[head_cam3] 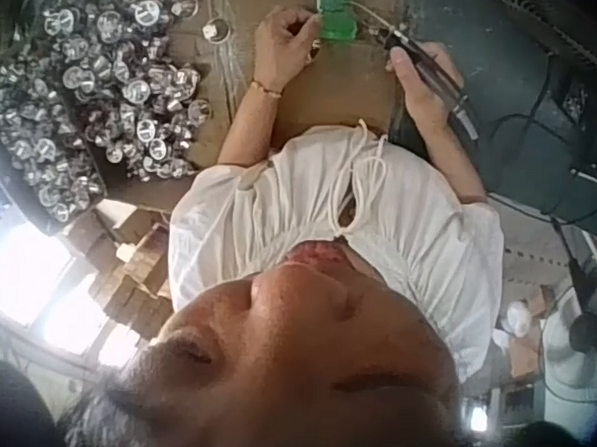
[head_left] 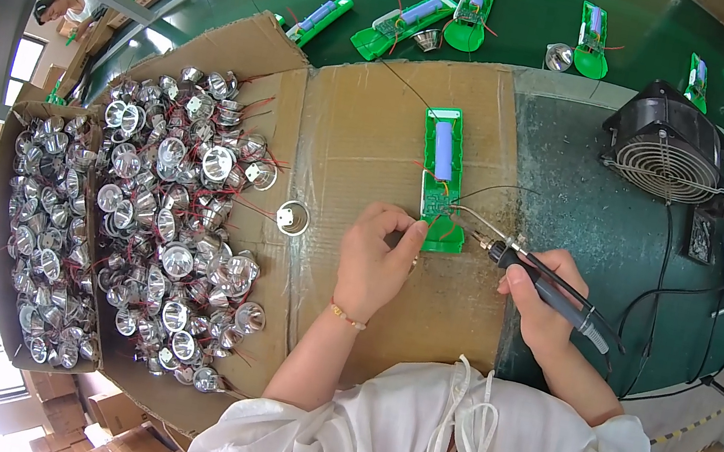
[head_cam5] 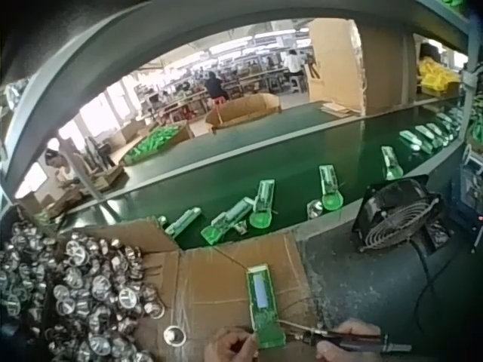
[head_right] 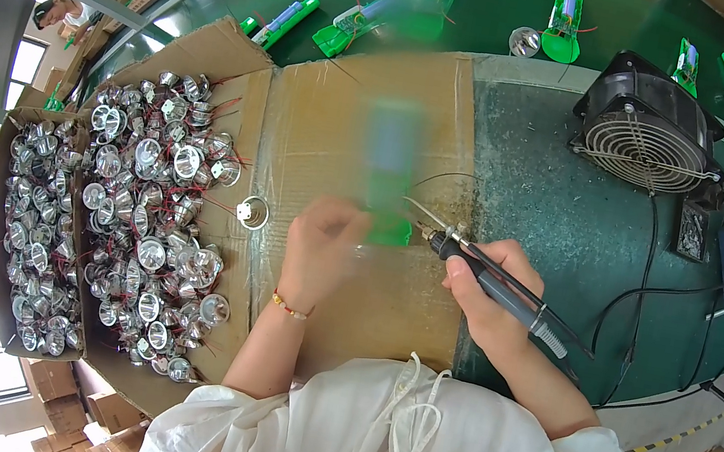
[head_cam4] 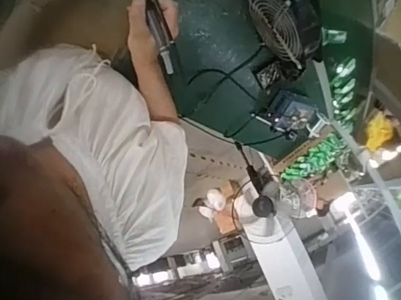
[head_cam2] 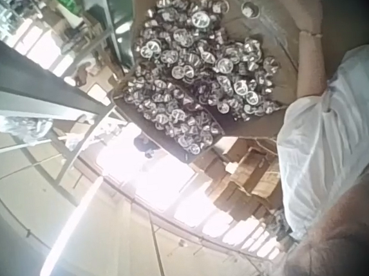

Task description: Soldering wires and components onto circuit boards within plastic housings on an assembly line.

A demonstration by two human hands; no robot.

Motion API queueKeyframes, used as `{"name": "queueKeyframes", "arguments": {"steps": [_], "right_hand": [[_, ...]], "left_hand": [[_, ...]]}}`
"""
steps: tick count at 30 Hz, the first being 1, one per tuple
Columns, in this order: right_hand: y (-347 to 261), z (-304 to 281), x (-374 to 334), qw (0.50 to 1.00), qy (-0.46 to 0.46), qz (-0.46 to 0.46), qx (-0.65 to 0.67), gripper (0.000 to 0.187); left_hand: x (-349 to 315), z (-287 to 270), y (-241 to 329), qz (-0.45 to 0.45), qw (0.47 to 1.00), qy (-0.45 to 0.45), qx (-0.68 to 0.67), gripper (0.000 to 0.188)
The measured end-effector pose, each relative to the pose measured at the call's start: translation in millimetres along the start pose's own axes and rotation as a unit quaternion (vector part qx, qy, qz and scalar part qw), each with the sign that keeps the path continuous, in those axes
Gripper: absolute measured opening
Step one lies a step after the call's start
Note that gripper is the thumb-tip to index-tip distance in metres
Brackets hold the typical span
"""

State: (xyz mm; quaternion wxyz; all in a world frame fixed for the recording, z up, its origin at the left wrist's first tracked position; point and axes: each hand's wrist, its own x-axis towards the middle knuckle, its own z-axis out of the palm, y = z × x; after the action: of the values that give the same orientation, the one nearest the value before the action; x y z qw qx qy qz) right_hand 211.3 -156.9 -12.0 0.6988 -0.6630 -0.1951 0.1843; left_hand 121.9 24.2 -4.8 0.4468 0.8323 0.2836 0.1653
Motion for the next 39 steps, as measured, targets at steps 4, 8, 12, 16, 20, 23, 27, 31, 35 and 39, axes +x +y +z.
{"name": "queueKeyframes", "arguments": {"steps": [4, 8, 12, 16, 20, 23, 27, 31, 35, 39], "right_hand": [[-1.5, -0.9, 0.2, 1.000, -0.012, 0.003, -0.005, 0.014], [1.1, -0.9, 0.5, 1.000, -0.007, 0.006, -0.002, 0.014], [-1.0, -1.3, 0.7, 1.000, -0.005, 0.010, 0.000, 0.013], [-3.3, -2.3, 0.9, 1.000, -0.002, 0.005, 0.012, 0.013], [-2.6, -4.3, -0.4, 1.000, 0.007, 0.009, 0.029, 0.012], [-1.6, -5.8, -0.4, 1.000, 0.003, 0.008, 0.009, 0.012], [0.4, -5.9, 0.1, 1.000, -0.008, 0.008, 0.003, 0.011], [-1.2, -4.8, 0.4, 1.000, -0.004, 0.011, 0.008, 0.011], [0.5, -6.6, 0.4, 1.000, -0.010, 0.010, -0.008, 0.011], [-0.9, -6.1, 0.9, 1.000, -0.014, 0.014, -0.016, 0.012]], "left_hand": [[0.9, -0.5, 3.7, -0.039, 0.999, -0.008, -0.021, 0.017], [1.9, 0.3, 5.1, -0.038, 0.999, -0.011, -0.015, 0.018], [3.5, 0.8, 1.8, -0.021, 1.000, -0.017, 0.003, 0.018], [3.8, 0.2, 3.1, 0.004, 1.000, -0.018, 0.001, 0.018], [3.3, 0.2, 3.7, 0.013, 1.000, -0.022, -0.003, 0.018], [5.1, 1.3, 7.0, -0.024, 0.999, -0.031, -0.005, 0.018], [5.1, 2.7, 5.4, -0.026, 0.999, -0.025, 0.002, 0.019], [5.2, 5.6, -0.5, 0.002, 1.000, -0.012, 0.015, 0.019], [6.1, 4.9, 2.5, -0.012, 1.000, -0.023, 0.013, 0.018], [5.7, 5.5, 0.8, -0.008, 1.000, -0.019, 0.008, 0.018]]}}
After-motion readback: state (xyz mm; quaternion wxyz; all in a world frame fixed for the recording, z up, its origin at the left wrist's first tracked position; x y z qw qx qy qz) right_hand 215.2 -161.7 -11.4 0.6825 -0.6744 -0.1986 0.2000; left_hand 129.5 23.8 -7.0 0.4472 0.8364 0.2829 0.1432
